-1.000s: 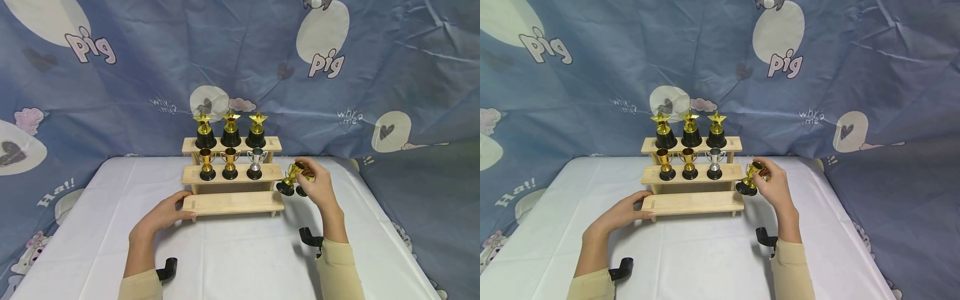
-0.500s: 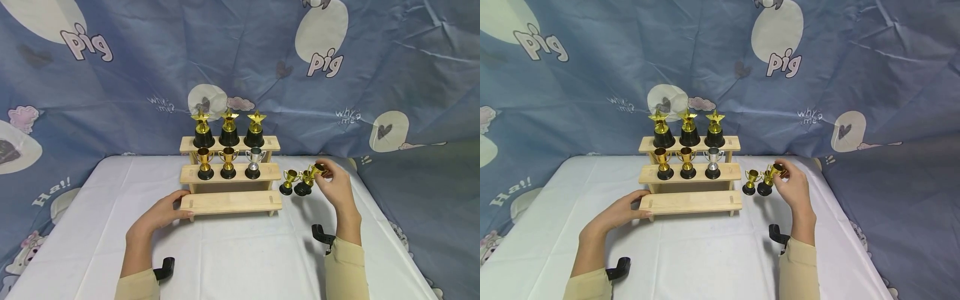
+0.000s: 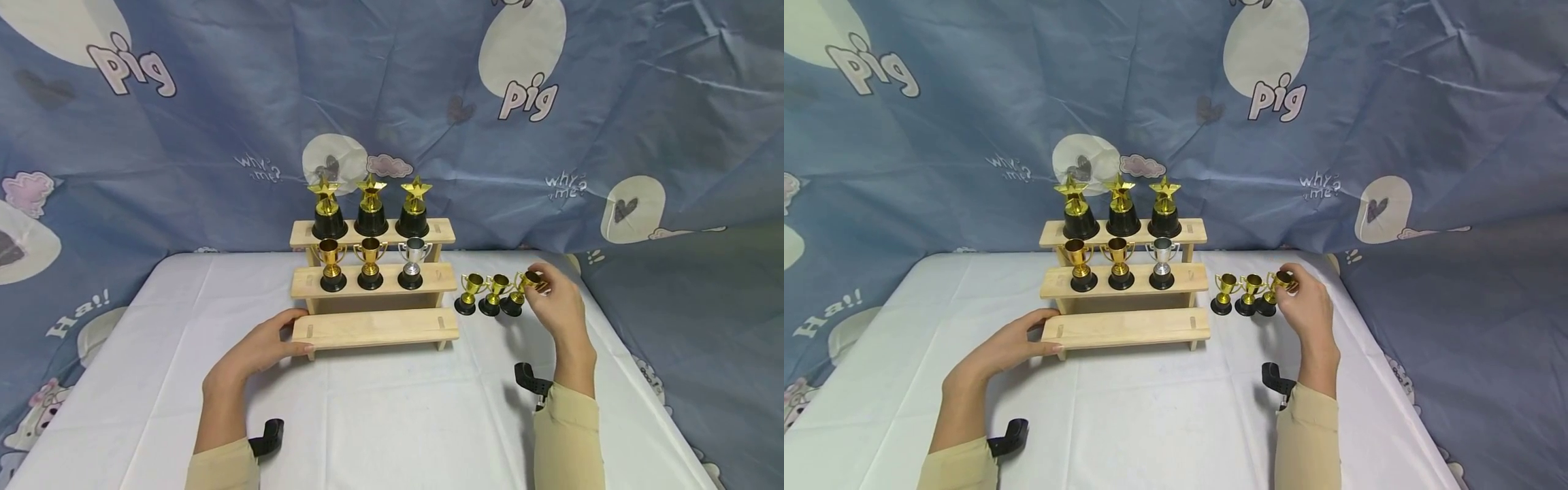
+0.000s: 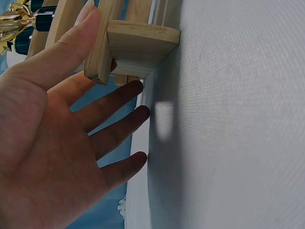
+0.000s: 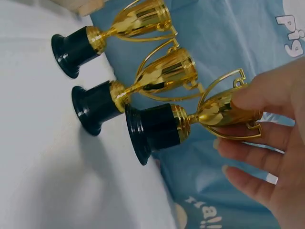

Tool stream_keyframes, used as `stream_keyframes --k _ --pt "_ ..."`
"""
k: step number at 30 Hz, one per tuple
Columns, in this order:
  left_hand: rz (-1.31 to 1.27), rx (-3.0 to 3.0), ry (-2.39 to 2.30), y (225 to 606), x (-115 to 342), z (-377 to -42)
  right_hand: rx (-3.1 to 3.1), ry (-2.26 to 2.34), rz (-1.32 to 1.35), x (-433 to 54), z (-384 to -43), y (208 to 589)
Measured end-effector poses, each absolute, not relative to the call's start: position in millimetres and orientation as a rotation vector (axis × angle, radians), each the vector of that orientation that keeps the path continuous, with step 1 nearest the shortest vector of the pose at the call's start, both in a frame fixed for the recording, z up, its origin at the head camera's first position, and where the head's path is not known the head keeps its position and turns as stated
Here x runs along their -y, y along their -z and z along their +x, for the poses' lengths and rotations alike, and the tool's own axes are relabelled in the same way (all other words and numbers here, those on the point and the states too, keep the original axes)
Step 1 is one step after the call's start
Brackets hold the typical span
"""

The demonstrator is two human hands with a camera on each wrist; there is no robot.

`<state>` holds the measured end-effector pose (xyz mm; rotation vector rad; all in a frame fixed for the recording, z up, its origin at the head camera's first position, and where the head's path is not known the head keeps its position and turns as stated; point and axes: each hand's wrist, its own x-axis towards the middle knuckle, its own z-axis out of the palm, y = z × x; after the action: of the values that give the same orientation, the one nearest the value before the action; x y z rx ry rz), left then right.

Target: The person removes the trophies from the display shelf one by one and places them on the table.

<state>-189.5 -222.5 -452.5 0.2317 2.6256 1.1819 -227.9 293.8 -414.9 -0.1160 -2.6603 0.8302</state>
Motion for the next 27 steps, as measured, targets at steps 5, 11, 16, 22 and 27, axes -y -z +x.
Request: stream_keyframes --k 5,11,16,22,27 --pt "0.222 -2.626 -1.175 452.2 223.6 -190.0 2.65 -0.785 -0.154 -297.6 -231.7 422.0" --pt "0.229 -2.629 -1.178 451.9 223.3 -189.6 2.65 -0.788 -0.177 -296.9 -236.3 430.4" --pt "0.241 -2.635 -1.163 452.5 222.8 -189.0 2.68 -0.782 -0.15 -294.2 -241.1 439.3" --pt "0.239 -2.641 -1.166 454.3 222.5 -189.4 2.659 -0.8 -0.155 -291.7 -244.1 445.4" --pt "0.248 -2.651 -1.168 454.6 223.2 -189.2 2.642 -0.829 -0.173 -290.1 -243.5 444.8"
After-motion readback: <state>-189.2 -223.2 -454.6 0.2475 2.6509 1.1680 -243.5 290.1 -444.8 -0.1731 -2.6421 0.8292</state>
